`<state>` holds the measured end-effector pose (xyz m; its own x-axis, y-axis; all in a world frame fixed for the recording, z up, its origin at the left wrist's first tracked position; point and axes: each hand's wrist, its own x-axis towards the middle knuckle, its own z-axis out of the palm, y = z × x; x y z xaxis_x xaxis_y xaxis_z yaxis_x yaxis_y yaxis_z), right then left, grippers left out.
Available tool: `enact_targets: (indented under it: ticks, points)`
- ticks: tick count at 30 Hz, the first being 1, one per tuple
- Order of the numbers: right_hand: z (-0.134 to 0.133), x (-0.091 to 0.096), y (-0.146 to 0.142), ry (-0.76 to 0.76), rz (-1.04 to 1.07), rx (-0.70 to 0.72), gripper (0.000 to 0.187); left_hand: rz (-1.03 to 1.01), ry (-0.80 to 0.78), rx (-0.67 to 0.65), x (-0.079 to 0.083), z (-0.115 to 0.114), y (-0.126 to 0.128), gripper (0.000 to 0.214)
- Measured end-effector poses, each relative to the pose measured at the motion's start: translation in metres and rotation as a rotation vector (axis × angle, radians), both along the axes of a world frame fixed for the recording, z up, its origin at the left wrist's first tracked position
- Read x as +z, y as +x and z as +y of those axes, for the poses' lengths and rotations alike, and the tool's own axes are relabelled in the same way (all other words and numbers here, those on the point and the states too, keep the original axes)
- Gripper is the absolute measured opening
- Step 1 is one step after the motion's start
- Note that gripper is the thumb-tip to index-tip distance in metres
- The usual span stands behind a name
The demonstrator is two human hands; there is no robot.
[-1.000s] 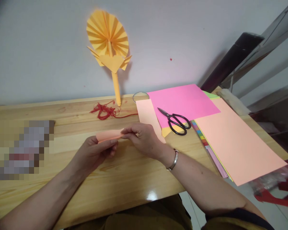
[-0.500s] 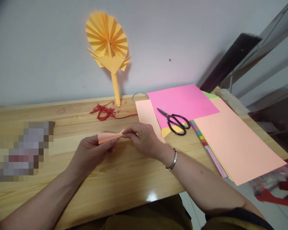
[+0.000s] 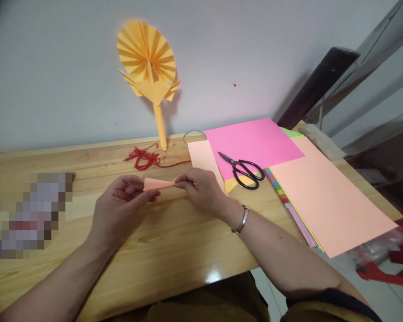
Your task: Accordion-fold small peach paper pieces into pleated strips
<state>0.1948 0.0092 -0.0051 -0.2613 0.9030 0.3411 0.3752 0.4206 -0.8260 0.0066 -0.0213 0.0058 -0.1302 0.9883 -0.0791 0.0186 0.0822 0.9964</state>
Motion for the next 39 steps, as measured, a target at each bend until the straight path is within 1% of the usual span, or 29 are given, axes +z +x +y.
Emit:
enact_targets:
  ticks: [3, 5, 7, 10, 15, 21, 31, 39]
  points:
    - [0.001, -0.001, 0.001, 0.009, -0.014, 0.001, 0.008, 0.02, 0.073, 0.011, -0.002, 0.001, -0.001, 0.036]
    - [0.001, -0.002, 0.001, 0.022, -0.022, 0.006, 0.008, 0.137, 0.102, 0.021, -0.004, 0.0, -0.002, 0.031]
    - [0.001, -0.002, 0.001, 0.029, -0.025, 0.01, 0.008, 0.297, 0.106, 0.037, -0.005, -0.001, -0.004, 0.025]
    - [0.002, -0.002, 0.001, 0.039, -0.029, 0.019, 0.008, 0.496, 0.139, 0.049, -0.008, -0.002, -0.006, 0.022]
    - [0.002, -0.002, 0.001, 0.074, -0.043, 0.032, 0.009, 0.651, 0.247, 0.046, -0.011, -0.002, -0.008, 0.021]
    - [0.002, -0.002, 0.002, 0.076, -0.055, 0.036, 0.009, 0.701, 0.269, 0.048, -0.013, -0.002, -0.009, 0.019]
    - [0.002, -0.002, 0.002, 0.093, -0.068, 0.044, 0.009, 0.703, 0.26, -0.001, -0.015, -0.001, -0.011, 0.017]
    - [0.002, -0.004, 0.001, 0.093, -0.088, 0.039, 0.008, 0.734, 0.294, -0.03, -0.016, -0.001, -0.01, 0.017]
